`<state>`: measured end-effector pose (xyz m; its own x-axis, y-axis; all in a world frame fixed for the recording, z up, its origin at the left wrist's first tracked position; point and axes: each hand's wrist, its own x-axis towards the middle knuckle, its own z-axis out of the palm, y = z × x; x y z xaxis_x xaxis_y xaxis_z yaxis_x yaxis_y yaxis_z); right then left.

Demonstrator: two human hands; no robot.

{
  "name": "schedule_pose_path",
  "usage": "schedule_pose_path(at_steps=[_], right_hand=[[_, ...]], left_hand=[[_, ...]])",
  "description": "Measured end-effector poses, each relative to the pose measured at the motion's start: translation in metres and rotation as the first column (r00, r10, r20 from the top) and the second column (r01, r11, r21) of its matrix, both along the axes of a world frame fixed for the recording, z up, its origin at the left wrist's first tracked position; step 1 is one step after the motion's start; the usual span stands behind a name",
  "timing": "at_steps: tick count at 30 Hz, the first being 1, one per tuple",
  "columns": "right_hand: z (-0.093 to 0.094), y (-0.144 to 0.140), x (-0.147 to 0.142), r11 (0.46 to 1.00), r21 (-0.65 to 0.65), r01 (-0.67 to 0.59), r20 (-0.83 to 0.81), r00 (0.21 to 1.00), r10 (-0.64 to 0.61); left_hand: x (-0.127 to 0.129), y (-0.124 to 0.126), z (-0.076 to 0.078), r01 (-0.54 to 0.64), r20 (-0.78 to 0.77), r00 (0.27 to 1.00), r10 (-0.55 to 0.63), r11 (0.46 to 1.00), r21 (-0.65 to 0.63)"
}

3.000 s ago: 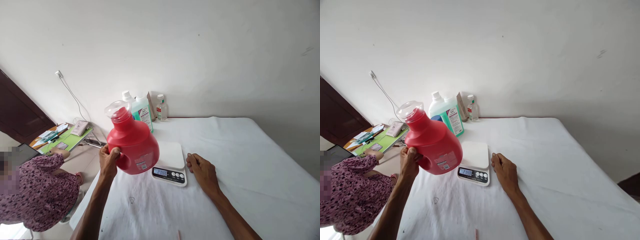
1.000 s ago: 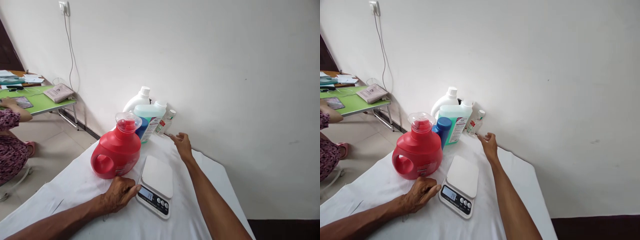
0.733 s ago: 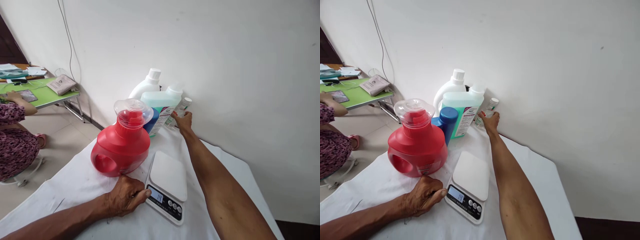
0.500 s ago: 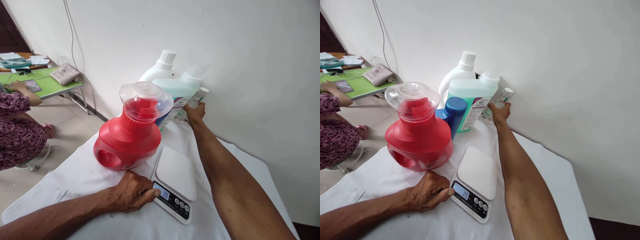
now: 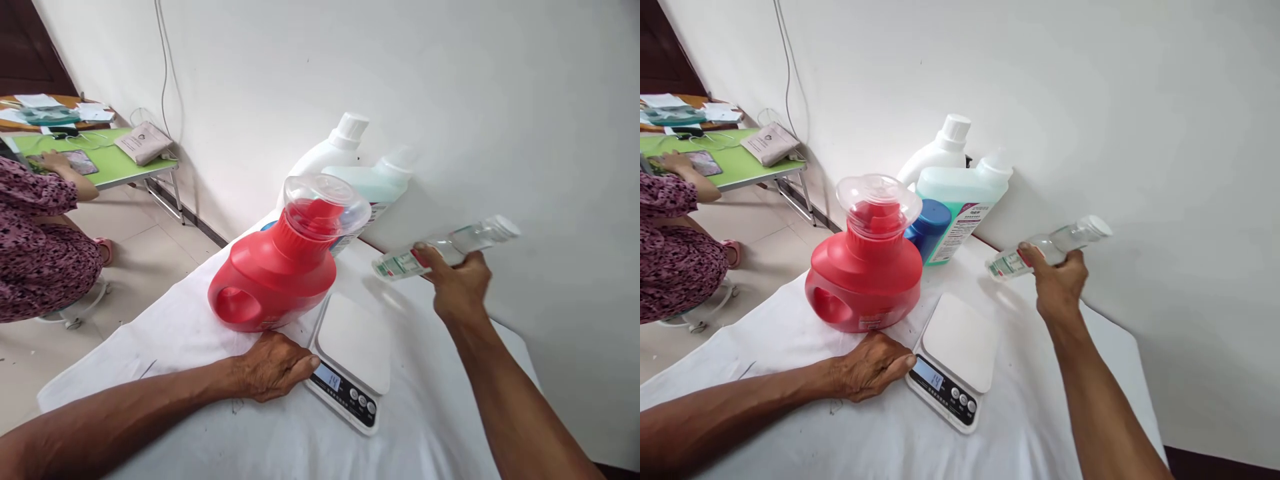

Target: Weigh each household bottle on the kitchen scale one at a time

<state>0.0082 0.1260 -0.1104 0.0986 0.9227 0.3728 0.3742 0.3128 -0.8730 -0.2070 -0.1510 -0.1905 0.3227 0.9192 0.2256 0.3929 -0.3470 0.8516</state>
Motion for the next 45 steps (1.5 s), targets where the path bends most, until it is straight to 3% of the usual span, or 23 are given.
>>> schedule_pose_path(at_steps=[5, 8, 11, 17, 27, 33, 36, 39, 42, 45], right_hand=[[0.042, -0.097, 0.027, 0.997, -0.076, 0.033, 0.094, 0.995, -0.026], [0.045, -0.134, 0.025, 0.996, -0.088, 0.017, 0.077, 0.997, -0.01], [0.037, -0.153, 0.019, 0.995, -0.093, -0.04, 0.07, 0.996, 0.047], [0.024, -0.165, 0.011, 0.982, -0.104, -0.156, 0.154, 0.973, 0.171], [0.005, -0.167, 0.002, 0.981, -0.114, -0.158, 0.154, 0.972, 0.175], [0.005, -0.171, 0.001, 0.971, -0.118, -0.209, 0.109, 0.969, 0.222], [-0.003, -0.171, 0.006, 0.965, -0.099, -0.242, -0.004, 0.97, 0.242], [-0.025, -0.164, 0.023, 0.992, -0.047, -0.115, -0.196, 0.975, 0.104], [-0.059, -0.157, 0.043, 0.985, -0.138, 0.098, -0.35, 0.926, -0.142], [-0.088, -0.156, 0.055, 0.969, -0.224, 0.109, -0.385, 0.903, -0.19]], left_hand=[[-0.001, 0.0, 0.003, -0.007, -0.003, 1.0, 0.007, 1.0, -0.006], [-0.002, -0.001, 0.006, -0.016, -0.023, 1.0, 0.016, 1.0, -0.024], [-0.003, -0.001, 0.008, -0.013, -0.037, 0.999, 0.012, 0.999, -0.035], [-0.003, 0.0, 0.006, -0.021, -0.052, 0.998, 0.018, 0.998, -0.062], [-0.004, 0.001, 0.005, -0.025, -0.056, 0.998, 0.022, 0.998, -0.05], [-0.004, 0.001, 0.007, -0.005, -0.052, 0.999, 0.002, 0.998, -0.058], [-0.004, 0.001, 0.006, -0.034, -0.056, 0.998, 0.031, 0.998, -0.056], [-0.004, 0.002, 0.005, -0.059, -0.056, 0.997, 0.057, 0.998, -0.034], [-0.004, 0.003, 0.005, -0.045, -0.049, 0.998, 0.043, 0.998, -0.048], [-0.004, 0.003, 0.004, -0.03, -0.017, 0.999, 0.029, 0.996, -0.086]])
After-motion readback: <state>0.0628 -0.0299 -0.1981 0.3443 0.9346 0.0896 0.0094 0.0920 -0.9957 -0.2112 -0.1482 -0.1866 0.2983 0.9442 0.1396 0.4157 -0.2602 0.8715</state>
